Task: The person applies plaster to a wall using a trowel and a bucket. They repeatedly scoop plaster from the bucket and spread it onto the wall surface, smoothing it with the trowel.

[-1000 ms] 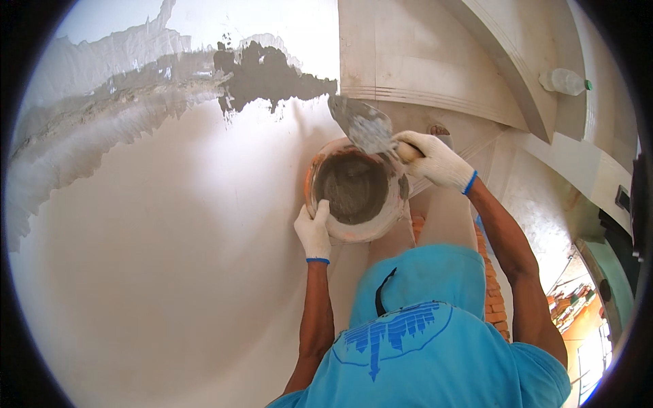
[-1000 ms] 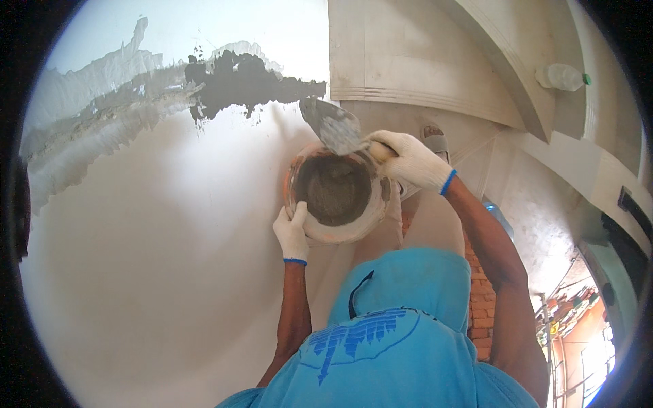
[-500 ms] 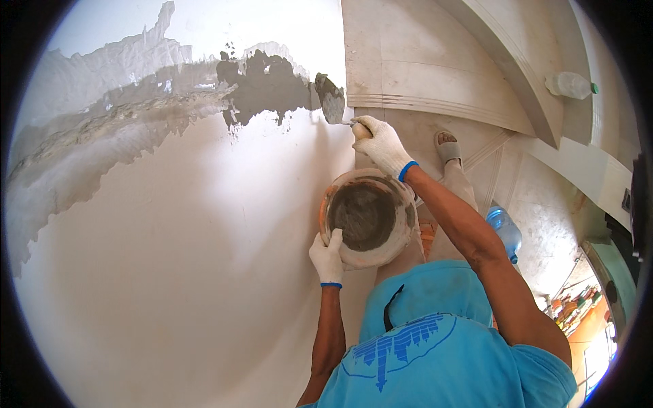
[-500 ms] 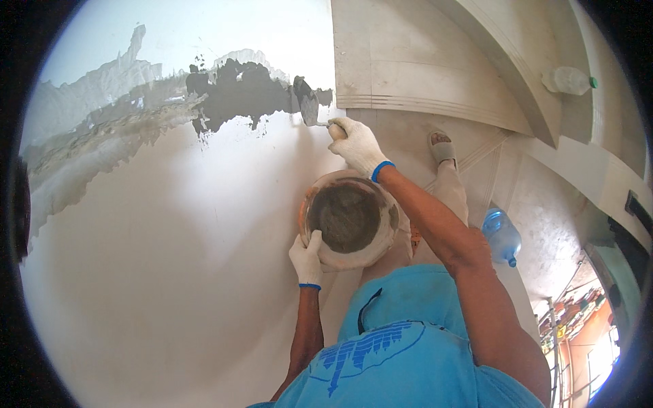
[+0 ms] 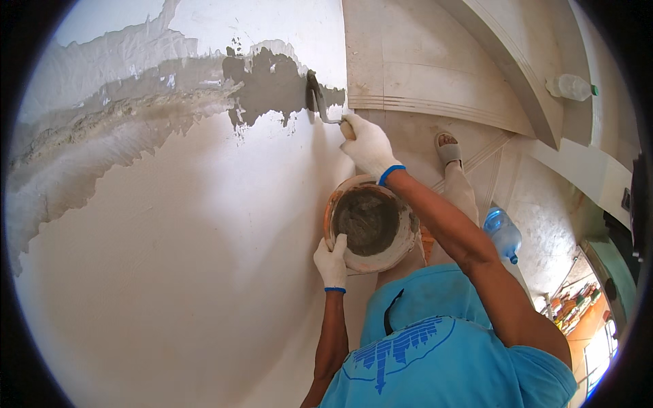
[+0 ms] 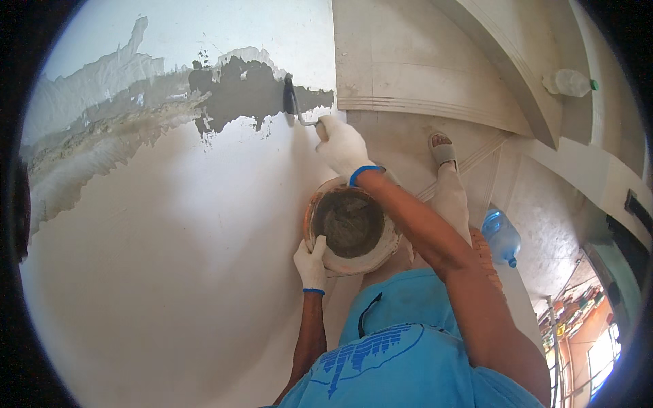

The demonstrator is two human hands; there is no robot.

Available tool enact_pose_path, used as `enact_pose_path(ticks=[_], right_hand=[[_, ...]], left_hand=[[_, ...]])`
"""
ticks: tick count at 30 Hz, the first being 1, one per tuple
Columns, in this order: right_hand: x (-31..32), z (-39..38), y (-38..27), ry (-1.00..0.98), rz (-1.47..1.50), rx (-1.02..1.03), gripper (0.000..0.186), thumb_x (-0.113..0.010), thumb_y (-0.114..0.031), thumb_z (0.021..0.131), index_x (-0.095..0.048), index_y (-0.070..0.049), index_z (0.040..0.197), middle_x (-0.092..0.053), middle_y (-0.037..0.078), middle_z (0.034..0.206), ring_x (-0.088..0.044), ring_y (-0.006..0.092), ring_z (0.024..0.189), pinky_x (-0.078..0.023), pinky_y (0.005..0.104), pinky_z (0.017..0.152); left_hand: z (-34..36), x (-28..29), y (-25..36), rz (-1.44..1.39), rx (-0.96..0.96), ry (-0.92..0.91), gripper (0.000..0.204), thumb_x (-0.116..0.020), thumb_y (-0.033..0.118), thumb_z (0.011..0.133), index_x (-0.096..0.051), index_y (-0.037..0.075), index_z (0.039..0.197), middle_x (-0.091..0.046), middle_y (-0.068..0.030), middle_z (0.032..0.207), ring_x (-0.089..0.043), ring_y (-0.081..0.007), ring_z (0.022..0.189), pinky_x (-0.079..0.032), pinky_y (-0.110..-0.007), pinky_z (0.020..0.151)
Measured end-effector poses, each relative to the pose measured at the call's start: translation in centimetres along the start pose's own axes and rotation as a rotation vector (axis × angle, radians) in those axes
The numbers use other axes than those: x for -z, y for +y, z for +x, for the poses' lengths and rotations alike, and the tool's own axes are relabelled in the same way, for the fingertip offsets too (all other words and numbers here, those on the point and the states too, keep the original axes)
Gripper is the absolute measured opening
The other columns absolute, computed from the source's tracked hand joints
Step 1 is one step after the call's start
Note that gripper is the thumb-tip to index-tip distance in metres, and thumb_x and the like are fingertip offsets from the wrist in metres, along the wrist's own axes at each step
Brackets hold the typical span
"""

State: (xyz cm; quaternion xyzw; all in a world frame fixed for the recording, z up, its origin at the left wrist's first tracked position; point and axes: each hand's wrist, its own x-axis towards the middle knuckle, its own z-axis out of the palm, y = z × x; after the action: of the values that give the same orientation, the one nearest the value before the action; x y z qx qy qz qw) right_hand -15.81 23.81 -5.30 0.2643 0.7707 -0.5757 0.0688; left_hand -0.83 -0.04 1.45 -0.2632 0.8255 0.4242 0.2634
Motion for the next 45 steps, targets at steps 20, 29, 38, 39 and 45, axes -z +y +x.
enact_pose_path(ticks=[20,29,38,39,45], right_hand=[[-0.4,-3.8,-2.8,0.056,0.059,0.054,0.06,-0.074,-0.017,0.08,-0.06,-0.001,0.136,-0.071,0.026,0.117,-0.068,0.0468,0.111,-0.055,0.0518,0.095],[-1.9,-0.7,-2.5,0.063,-0.032,0.019,0.031,-0.069,-0.013,0.082,-0.059,-0.003,0.11,-0.071,0.024,0.104,-0.068,0.0473,0.101,-0.053,0.0572,0.086],[0.0,-2.8,-7.5,0.008,-0.08,0.096,0.051,-0.077,-0.016,0.082,-0.059,-0.005,0.128,-0.069,0.02,0.112,-0.068,0.0443,0.103,-0.054,0.0518,0.085],[0.3,-3.2,-7.6,0.014,-0.085,0.118,0.052,-0.077,-0.016,0.082,-0.059,-0.005,0.13,-0.068,0.02,0.112,-0.068,0.0442,0.104,-0.055,0.0516,0.085],[1.8,-4.1,-6.3,0.102,0.02,0.158,0.044,-0.07,-0.01,0.083,-0.057,-0.006,0.125,-0.068,0.021,0.108,-0.068,0.0461,0.101,-0.054,0.0545,0.084]], left_hand=[[0.1,0.0,0.6,0.007,-0.027,-0.044,0.028,-0.076,0.021,0.099,-0.073,-0.005,0.11,-0.071,-0.003,0.096,-0.06,-0.0109,0.087,-0.051,-0.03,0.08],[0.0,0.3,0.0,-0.018,-0.04,-0.003,0.029,-0.076,0.024,0.098,-0.067,-0.004,0.098,-0.06,-0.0002,0.084,-0.052,-0.0105,0.078,-0.047,-0.03,0.072],[0.3,0.0,-0.7,0.005,-0.067,0.005,0.029,-0.078,0.023,0.097,-0.07,-0.005,0.096,-0.066,-0.0016,0.084,-0.056,-0.0106,0.077,-0.049,-0.03,0.071],[0.3,0.0,-0.8,-0.007,-0.077,0.007,0.028,-0.078,0.022,0.097,-0.071,-0.005,0.097,-0.067,-0.0018,0.086,-0.057,-0.01,0.078,-0.049,-0.03,0.071],[0.6,0.2,-0.7,0.025,-0.01,-0.031,0.031,-0.078,0.025,0.098,-0.071,-0.005,0.103,-0.069,-0.004,0.089,-0.059,-0.0122,0.081,-0.051,-0.03,0.077]])
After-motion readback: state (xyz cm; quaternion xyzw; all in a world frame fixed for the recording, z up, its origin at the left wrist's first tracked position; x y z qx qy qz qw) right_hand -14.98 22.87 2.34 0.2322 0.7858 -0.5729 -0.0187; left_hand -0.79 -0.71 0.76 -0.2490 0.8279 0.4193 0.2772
